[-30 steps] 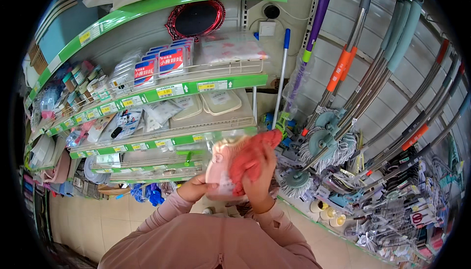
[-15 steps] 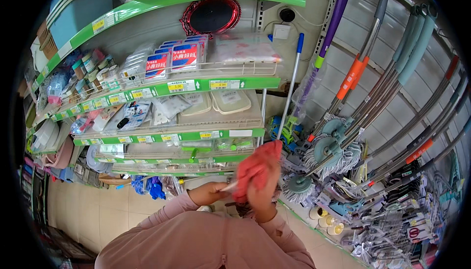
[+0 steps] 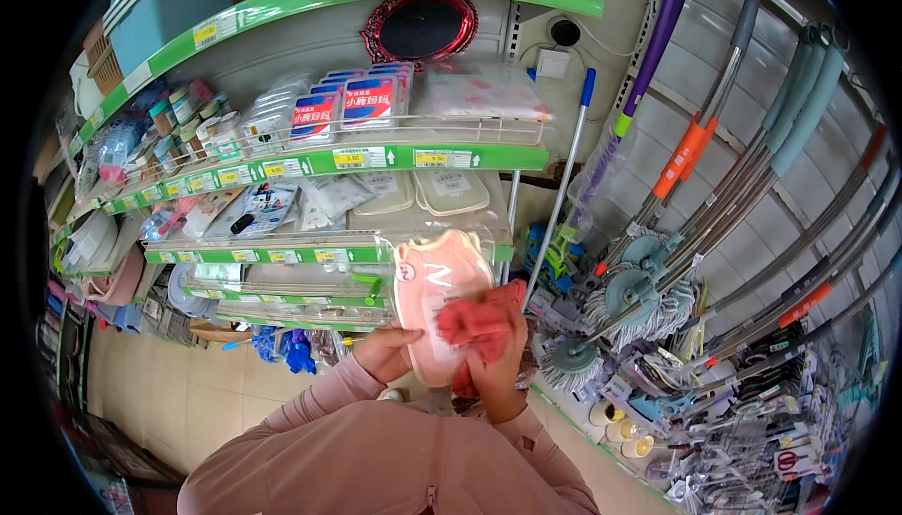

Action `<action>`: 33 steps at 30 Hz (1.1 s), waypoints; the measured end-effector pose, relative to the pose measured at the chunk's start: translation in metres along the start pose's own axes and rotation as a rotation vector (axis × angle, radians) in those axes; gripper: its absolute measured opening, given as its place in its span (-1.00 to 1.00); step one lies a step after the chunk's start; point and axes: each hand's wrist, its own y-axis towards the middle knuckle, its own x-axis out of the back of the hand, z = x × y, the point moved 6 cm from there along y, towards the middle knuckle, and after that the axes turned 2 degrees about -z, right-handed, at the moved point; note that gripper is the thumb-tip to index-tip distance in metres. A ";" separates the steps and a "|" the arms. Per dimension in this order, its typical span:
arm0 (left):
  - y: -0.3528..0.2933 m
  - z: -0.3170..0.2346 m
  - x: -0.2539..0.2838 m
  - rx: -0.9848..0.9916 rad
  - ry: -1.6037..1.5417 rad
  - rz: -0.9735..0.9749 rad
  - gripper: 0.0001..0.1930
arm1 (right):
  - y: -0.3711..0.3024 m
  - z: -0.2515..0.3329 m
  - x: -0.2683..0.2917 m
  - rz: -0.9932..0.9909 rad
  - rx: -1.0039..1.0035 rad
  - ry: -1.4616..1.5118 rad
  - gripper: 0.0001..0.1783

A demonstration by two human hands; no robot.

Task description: The person wipes various items on a store shelf with a red cloth. They pick up and wipe multiple packaged goods, containers, and small boxes, then return them to the shelf. The person moves along the aisle, handling items one at a time.

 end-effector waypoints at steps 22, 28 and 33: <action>0.009 0.019 -0.004 -0.058 0.713 0.121 -0.61 | -0.020 0.065 -0.024 0.266 0.386 -0.212 -0.37; 0.001 0.043 0.024 0.204 0.977 0.223 -0.61 | 0.015 -0.001 0.016 -0.139 -0.225 0.543 -0.37; 0.011 0.039 0.024 -0.039 0.523 0.086 -0.58 | -0.023 0.067 -0.019 0.180 0.296 -0.023 -0.41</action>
